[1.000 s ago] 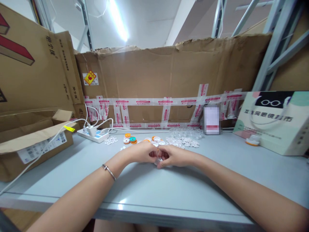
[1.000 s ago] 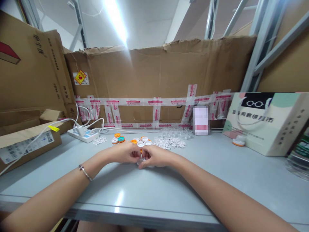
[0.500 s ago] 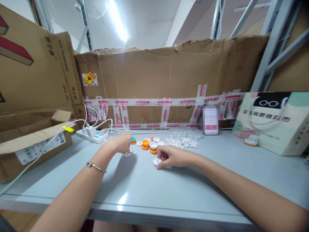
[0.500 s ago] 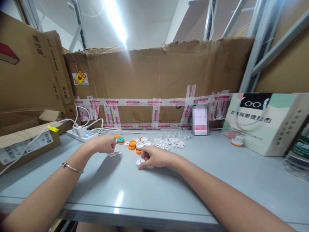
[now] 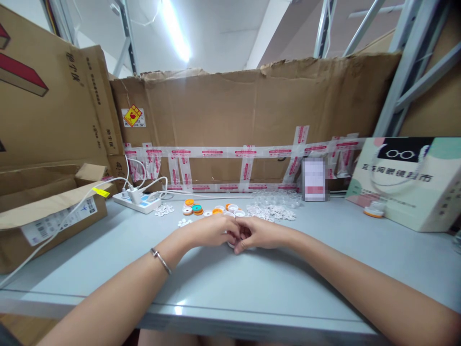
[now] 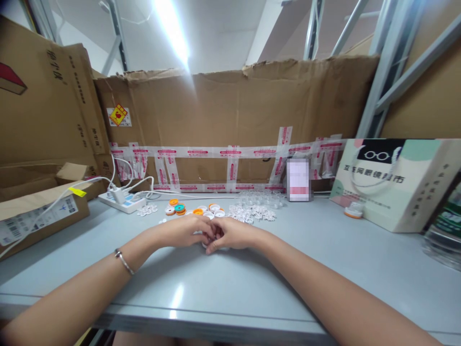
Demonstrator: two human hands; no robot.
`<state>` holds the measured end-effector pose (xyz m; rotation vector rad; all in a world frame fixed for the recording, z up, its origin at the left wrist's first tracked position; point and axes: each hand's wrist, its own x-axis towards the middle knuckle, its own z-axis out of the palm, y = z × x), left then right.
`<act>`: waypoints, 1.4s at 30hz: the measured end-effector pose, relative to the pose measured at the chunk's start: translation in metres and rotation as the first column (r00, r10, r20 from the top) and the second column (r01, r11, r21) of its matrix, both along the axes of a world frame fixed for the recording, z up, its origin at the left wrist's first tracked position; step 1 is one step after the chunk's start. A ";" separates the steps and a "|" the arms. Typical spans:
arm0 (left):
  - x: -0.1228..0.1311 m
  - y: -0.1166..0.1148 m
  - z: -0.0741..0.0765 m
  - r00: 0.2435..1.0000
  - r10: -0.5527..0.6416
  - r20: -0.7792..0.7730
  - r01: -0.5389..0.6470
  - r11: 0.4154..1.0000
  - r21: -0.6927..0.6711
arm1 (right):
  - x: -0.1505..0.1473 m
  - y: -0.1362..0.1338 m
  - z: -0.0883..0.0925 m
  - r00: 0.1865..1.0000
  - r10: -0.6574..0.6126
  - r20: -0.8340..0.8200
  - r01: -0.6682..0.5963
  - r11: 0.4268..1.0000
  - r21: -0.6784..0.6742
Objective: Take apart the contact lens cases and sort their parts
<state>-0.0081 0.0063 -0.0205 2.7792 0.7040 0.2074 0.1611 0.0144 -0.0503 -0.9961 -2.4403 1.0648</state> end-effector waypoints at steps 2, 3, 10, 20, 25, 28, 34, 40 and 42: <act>0.001 0.001 -0.003 1.000 0.004 -0.020 -0.004 1.000 0.000 | 0.000 0.000 -0.001 1.000 -0.016 -0.006 0.016 1.000 -0.008; 0.001 0.002 -0.003 0.999 0.004 -0.032 -0.003 1.000 0.007 | 0.000 0.000 -0.001 1.000 -0.018 -0.012 0.017 1.000 -0.012; 0.003 0.001 -0.005 0.993 -0.050 -0.110 0.060 0.993 0.099 | -0.001 0.002 -0.004 0.997 0.054 -0.047 -0.056 0.998 -0.041; 0.001 0.003 -0.008 0.988 -0.108 -0.113 0.132 0.963 0.234 | 0.002 0.003 -0.002 0.996 0.074 -0.057 -0.078 0.995 -0.070; 0.001 0.005 -0.011 0.987 -0.108 -0.116 0.140 0.938 0.316 | 0.004 0.003 0.001 0.999 0.051 -0.018 -0.052 0.998 -0.045; 0.002 0.007 -0.014 0.988 -0.115 -0.105 0.145 0.923 0.357 | 0.004 0.003 0.001 0.999 0.054 -0.010 -0.054 0.998 -0.033; 0.003 0.007 -0.017 0.996 -0.046 -0.076 0.072 0.919 0.387 | 0.004 0.004 0.000 1.000 0.013 0.008 -0.013 1.000 -0.023; 0.006 0.007 -0.022 1.000 0.012 0.009 -0.014 0.950 0.311 | 0.005 0.005 -0.001 1.000 0.020 0.007 -0.020 0.999 -0.027; 0.005 0.007 -0.019 0.999 0.039 0.035 -0.048 0.957 0.285 | 0.006 0.006 -0.002 0.999 0.033 -0.003 -0.033 0.999 -0.030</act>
